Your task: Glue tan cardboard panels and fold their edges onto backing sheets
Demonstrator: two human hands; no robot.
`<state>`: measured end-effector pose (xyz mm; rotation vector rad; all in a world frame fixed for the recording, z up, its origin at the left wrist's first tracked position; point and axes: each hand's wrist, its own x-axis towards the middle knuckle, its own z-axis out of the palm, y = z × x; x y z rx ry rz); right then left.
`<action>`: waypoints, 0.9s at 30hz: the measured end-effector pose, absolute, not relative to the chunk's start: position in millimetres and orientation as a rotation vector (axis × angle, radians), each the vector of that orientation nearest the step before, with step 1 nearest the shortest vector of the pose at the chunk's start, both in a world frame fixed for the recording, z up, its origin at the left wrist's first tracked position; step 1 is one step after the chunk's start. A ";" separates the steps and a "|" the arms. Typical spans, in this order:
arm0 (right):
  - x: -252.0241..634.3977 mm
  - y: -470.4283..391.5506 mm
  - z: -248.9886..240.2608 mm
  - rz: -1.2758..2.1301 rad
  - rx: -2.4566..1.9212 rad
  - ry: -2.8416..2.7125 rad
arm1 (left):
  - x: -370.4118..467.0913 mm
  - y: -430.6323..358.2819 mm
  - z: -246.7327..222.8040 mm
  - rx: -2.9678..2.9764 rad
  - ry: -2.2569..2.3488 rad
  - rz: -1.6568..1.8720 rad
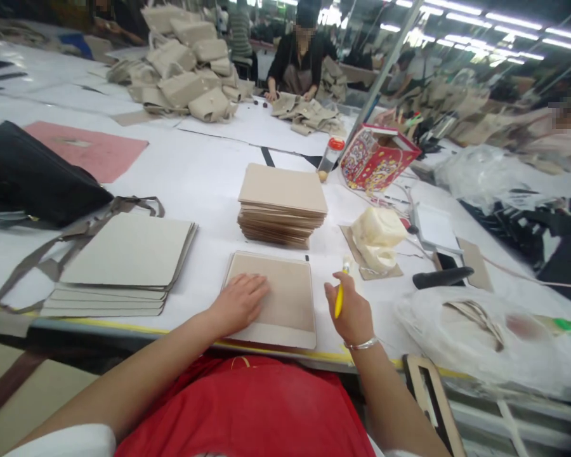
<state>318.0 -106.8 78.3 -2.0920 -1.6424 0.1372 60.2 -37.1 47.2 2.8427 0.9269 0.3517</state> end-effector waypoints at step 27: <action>365.5 -74.0 97.6 0.866 -1.808 -0.930 | 58.6 -32.2 15.8 2.793 0.892 0.435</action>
